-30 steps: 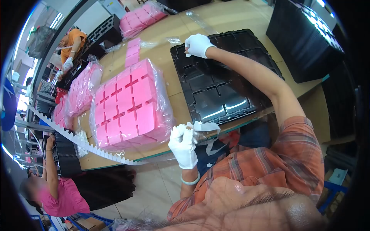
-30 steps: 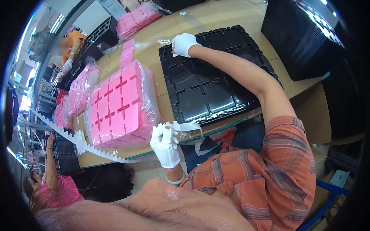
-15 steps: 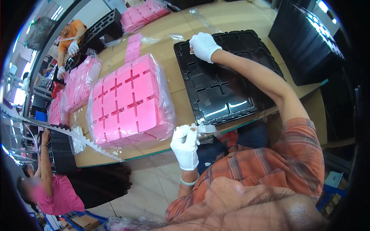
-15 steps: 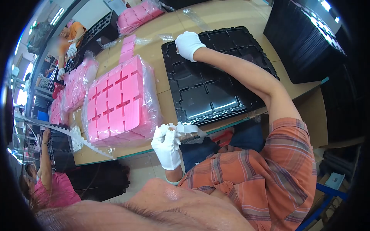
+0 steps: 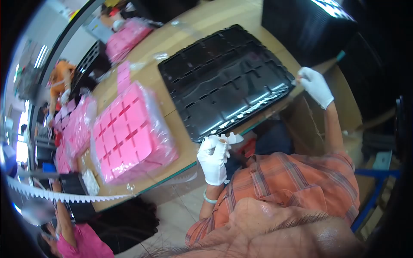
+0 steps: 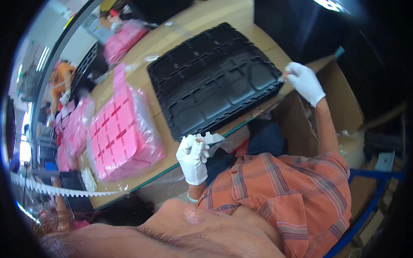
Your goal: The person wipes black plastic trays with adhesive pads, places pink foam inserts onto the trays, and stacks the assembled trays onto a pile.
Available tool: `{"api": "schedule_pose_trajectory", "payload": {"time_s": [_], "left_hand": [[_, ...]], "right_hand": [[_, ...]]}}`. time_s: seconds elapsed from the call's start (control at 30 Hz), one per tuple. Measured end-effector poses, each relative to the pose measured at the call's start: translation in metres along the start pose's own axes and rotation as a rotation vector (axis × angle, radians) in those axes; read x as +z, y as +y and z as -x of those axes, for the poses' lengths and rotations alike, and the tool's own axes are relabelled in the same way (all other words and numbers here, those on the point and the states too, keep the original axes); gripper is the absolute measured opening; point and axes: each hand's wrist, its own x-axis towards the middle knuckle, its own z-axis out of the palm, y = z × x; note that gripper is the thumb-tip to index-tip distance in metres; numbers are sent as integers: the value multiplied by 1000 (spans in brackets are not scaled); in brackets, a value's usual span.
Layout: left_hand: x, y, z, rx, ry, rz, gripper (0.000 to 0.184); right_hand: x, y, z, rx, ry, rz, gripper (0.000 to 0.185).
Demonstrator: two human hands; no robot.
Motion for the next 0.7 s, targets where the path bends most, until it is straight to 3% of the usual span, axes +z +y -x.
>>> {"api": "schedule_pose_trajectory", "payload": {"time_s": [0.1, 0.17, 0.23, 0.3, 0.33, 0.37, 0.4, 0.43, 0.5, 0.6, 0.63, 0.7], "left_hand": [[24, -4, -6, -27, -75, -79, 15], [39, -17, -9, -51, -77, -39, 13], [54, -18, -11, -49, -107, -111, 13], [64, -23, -10, 2, -88, -99, 13], [66, -28, -10, 50, -77, -120, 14], [66, -33, -10, 101, -59, -137, 14], [62, -38, -11, 141, -54, -195, 13], [59, -41, -11, 168, -47, -210, 14], [53, -41, -12, 222, -32, -244, 16], [45, -21, -8, -31, -38, 81, 14], [34, -23, -12, -24, -156, 175, 16], [20, -23, -16, -204, -365, 252, 15]], "right_hand": [[-29, 58, 32, 432, 380, 1112, 14], [-31, 62, 48, -69, 547, 796, 16], [-8, 11, 54, -196, 376, 177, 12], [24, -40, 57, -342, 38, -192, 11], [43, -47, 54, -504, -71, -191, 13], [57, -62, 54, -469, -173, -182, 18], [64, -77, 58, -285, -336, -330, 21], [76, -76, 54, -404, -328, -295, 18], [86, -78, 49, -186, -523, -554, 12], [91, -81, 50, -190, -568, -747, 6], [89, -82, 50, -307, -611, -732, 6], [81, -86, 53, -535, -683, -693, 7]]}}
